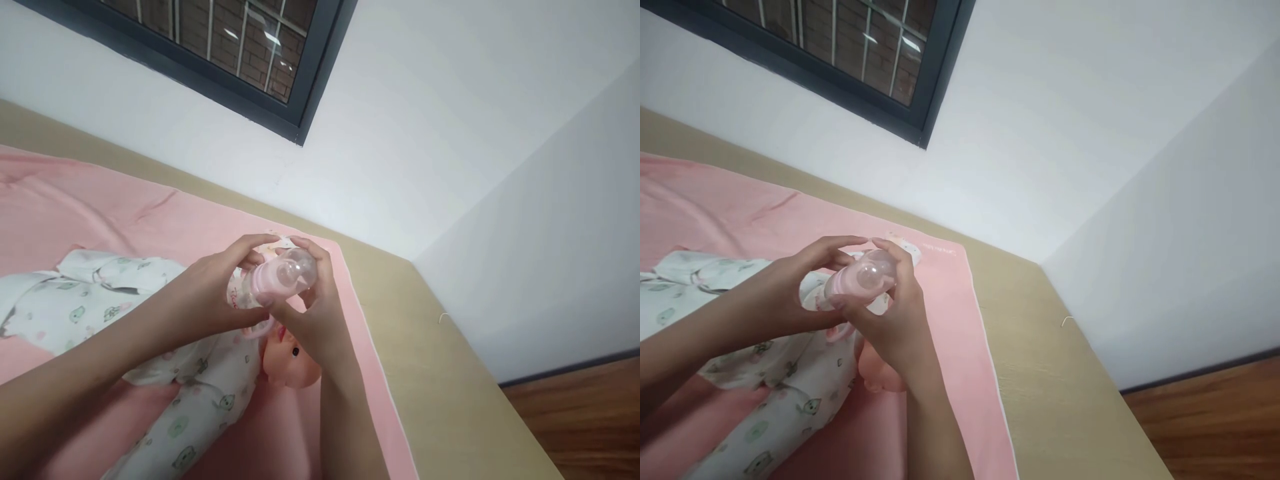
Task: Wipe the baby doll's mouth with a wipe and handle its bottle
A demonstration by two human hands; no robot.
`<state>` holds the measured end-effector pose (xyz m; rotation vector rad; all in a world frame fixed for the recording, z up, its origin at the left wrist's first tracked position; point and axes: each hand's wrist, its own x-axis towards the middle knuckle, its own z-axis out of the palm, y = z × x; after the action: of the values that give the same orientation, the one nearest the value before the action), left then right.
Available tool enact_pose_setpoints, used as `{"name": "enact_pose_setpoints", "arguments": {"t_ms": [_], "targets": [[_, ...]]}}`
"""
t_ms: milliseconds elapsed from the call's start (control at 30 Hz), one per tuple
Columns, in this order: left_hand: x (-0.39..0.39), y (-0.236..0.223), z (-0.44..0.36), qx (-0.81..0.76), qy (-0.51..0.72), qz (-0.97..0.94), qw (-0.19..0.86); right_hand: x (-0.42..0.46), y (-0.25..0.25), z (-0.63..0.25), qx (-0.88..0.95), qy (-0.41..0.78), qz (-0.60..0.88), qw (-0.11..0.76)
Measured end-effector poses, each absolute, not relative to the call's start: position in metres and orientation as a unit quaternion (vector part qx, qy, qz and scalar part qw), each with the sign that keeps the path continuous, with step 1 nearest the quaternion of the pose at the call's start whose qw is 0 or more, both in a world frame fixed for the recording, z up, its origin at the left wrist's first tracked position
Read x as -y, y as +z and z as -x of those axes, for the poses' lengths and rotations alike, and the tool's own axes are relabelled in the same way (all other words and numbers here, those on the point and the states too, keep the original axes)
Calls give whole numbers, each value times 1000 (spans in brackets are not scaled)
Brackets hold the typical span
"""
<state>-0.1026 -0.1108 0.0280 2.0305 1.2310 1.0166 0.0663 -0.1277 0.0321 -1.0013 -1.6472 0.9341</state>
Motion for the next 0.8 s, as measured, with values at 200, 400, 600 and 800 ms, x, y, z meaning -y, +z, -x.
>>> {"name": "enact_pose_setpoints", "arguments": {"t_ms": [200,400,600,800], "targets": [[112,28,106,-481,359,-763,239,127,30,-63,651,368,431,505],[123,31,113,-478,355,-778,202,101,24,-92,602,284,452,593],[137,34,120,-429,329,-819,190,56,-6,-144,521,156,570,616],[147,39,126,-179,142,-937,265,30,-55,-181,524,66,672,519]]}}
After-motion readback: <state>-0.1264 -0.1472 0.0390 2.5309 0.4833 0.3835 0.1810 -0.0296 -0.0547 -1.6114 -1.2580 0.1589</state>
